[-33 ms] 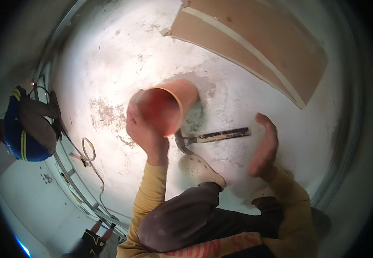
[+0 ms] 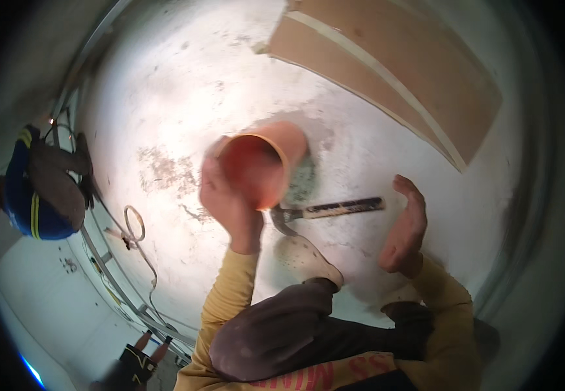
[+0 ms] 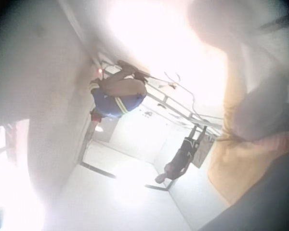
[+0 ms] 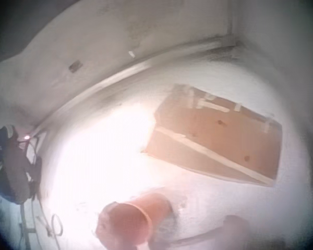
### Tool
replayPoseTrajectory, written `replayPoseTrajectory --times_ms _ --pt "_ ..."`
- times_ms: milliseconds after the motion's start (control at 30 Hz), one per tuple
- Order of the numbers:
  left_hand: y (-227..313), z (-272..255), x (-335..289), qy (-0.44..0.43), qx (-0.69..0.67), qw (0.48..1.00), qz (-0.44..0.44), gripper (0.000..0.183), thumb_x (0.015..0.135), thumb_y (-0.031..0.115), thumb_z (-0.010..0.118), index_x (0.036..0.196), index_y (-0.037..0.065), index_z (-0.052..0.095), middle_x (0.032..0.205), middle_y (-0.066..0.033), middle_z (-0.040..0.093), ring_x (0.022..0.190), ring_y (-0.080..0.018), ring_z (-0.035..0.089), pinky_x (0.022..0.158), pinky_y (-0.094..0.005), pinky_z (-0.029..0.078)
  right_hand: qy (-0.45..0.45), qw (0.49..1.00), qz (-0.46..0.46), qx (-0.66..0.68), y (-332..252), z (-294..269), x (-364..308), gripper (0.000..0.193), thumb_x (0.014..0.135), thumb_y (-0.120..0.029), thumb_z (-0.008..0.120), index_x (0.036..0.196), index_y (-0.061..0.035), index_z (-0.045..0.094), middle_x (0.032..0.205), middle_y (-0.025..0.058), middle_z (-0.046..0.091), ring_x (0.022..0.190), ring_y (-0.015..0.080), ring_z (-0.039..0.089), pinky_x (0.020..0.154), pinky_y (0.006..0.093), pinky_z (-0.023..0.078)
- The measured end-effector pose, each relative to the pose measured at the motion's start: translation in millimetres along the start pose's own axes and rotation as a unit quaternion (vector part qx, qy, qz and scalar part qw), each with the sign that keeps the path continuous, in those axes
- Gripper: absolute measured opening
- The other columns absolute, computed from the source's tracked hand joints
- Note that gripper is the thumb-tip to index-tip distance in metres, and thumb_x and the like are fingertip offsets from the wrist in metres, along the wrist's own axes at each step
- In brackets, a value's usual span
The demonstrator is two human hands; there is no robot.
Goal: The person walks through a construction site, then sits on the floor to hammer a plastic cup and scrape debris. They later stand and use a power sander on the floor while another worker welds nearby.
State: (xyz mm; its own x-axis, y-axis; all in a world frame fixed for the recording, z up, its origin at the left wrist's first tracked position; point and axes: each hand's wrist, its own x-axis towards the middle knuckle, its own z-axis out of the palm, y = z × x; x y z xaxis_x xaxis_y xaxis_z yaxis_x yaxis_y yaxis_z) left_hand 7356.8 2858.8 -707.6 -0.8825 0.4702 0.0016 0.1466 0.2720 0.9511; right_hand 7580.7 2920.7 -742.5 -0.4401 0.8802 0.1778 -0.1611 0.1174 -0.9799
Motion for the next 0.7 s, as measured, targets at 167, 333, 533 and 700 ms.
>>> replayPoseTrajectory --times_ms 167,333,533,700 --pt "4 -1 7 -0.018 -0.035 0.996 -0.075 0.042 0.111 0.028 0.041 0.117 -0.004 0.069 0.115 -0.0148 0.072 0.108 -0.0231 0.065 0.098 -0.0339 0.049 0.121 0.986 -0.020 -0.114 38 63 46 0.094 0.089 -0.056 0.064 0.149 0.0069 0.030 0.142 0.0208 0.052 0.127 0.0294 0.054 0.109 0.0431 0.042" --pt "8 -2 6 0.008 -0.016 1.000 -0.011 0.041 0.111 0.025 0.041 0.115 -0.003 0.071 0.112 -0.0114 0.073 0.105 -0.0196 0.066 0.097 -0.0314 0.049 0.058 0.993 -0.090 -0.059 37 129 77 0.073 0.097 -0.035 0.062 0.150 0.0028 0.029 0.139 0.0186 0.054 0.123 0.0283 0.058 0.103 0.0421 0.049" --pt "2 -3 -7 0.017 -0.101 0.992 -0.079 0.046 0.111 0.031 0.040 0.117 -0.003 0.070 0.114 -0.0111 0.073 0.108 -0.0189 0.065 0.099 -0.0319 0.048 0.056 0.982 -0.153 -0.090 34 8 10 0.078 0.105 -0.056 0.031 0.154 0.0034 0.026 0.148 0.0285 0.045 0.139 0.0396 0.044 0.120 0.0523 0.029" --pt "3 1 2 0.037 -0.023 0.997 -0.071 0.046 0.111 0.032 0.040 0.117 -0.003 0.070 0.114 -0.0131 0.073 0.109 -0.0224 0.066 0.099 -0.0337 0.049 0.012 0.968 0.167 -0.187 -4 23 17 0.082 0.103 -0.056 0.039 0.154 0.0068 0.026 0.149 0.0286 0.044 0.138 0.0369 0.045 0.119 0.0493 0.030"
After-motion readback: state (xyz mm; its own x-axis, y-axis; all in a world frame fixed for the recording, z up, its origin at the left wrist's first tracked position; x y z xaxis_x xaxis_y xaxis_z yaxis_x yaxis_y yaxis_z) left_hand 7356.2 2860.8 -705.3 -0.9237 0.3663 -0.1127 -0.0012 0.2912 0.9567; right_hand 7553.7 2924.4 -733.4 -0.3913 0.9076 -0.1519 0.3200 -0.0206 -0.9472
